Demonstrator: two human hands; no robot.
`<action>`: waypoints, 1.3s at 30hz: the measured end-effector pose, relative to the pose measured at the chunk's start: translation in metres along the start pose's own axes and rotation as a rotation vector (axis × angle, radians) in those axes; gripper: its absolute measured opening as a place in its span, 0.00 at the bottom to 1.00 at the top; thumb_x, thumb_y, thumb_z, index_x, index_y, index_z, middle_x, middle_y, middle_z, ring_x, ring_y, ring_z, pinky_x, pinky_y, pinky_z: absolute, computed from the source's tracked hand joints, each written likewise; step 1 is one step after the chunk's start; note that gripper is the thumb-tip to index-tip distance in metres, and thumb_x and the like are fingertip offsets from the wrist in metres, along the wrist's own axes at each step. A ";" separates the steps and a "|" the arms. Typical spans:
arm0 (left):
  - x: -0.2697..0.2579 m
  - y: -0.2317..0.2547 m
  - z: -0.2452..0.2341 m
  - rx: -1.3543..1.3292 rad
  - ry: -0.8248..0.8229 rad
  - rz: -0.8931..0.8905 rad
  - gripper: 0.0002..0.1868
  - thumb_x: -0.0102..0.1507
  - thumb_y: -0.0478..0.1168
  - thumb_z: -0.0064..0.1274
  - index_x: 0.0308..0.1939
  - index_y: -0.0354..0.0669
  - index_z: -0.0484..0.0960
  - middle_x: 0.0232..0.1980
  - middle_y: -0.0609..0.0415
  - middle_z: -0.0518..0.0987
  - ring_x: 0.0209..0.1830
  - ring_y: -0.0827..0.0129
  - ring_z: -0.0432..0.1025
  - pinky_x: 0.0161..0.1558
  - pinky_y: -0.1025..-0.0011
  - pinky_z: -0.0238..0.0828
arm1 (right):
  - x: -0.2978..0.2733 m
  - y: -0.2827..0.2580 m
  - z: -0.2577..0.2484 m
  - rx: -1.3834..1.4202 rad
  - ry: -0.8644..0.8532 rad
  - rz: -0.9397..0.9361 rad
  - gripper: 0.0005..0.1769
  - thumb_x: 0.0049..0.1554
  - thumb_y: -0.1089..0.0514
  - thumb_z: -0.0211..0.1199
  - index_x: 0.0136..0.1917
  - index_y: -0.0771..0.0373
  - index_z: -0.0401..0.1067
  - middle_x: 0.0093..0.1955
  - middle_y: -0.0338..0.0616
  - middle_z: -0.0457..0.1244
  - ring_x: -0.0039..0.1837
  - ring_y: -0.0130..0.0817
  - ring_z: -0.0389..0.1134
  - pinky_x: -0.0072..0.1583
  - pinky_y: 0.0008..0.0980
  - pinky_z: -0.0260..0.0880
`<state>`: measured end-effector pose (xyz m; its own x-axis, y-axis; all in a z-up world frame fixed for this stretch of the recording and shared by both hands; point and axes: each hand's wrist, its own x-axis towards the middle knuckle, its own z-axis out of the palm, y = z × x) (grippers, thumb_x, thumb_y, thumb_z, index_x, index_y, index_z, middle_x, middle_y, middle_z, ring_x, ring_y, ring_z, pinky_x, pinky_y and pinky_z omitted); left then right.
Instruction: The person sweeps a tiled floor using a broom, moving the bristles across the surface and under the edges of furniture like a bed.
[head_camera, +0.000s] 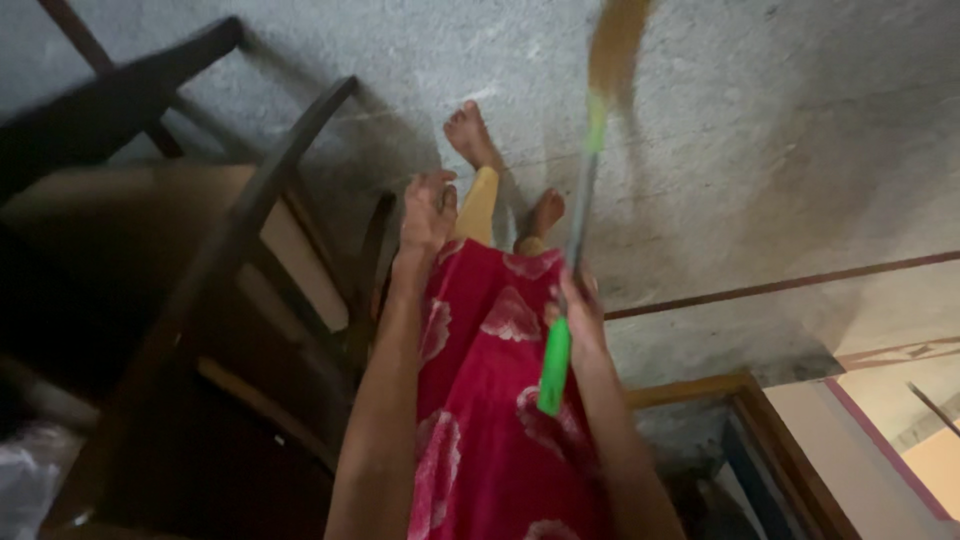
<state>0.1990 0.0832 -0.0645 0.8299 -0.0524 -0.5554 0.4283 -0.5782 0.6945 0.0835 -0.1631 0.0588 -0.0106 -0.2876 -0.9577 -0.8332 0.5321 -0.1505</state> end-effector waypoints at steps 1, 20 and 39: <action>0.006 0.007 -0.001 -0.003 -0.003 0.011 0.13 0.64 0.31 0.52 0.52 0.35 0.82 0.51 0.34 0.78 0.53 0.38 0.71 0.57 0.51 0.68 | -0.002 0.009 -0.017 0.066 0.004 0.032 0.17 0.62 0.51 0.61 0.64 0.51 0.66 0.38 0.36 0.59 0.28 0.24 0.57 0.29 0.26 0.58; -0.011 -0.039 -0.035 0.014 0.169 0.107 0.22 0.60 0.34 0.51 0.58 0.33 0.78 0.61 0.29 0.70 0.62 0.34 0.64 0.63 0.46 0.63 | -0.111 -0.043 0.128 -0.799 -0.388 -0.293 0.42 0.63 0.48 0.57 0.85 0.46 0.41 0.33 0.39 0.63 0.27 0.28 0.64 0.28 0.29 0.69; -0.004 -0.068 -0.053 0.098 0.207 -0.076 0.15 0.67 0.35 0.52 0.58 0.42 0.79 0.69 0.31 0.60 0.63 0.37 0.61 0.63 0.46 0.61 | 0.034 -0.123 0.148 -0.494 -0.214 -0.269 0.35 0.65 0.50 0.61 0.82 0.36 0.53 0.33 0.34 0.60 0.26 0.23 0.57 0.27 0.28 0.63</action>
<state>0.1852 0.1654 -0.0852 0.8567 0.1563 -0.4916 0.4637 -0.6508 0.6011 0.2668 -0.1204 0.0084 0.3050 -0.1664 -0.9377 -0.9500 0.0155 -0.3118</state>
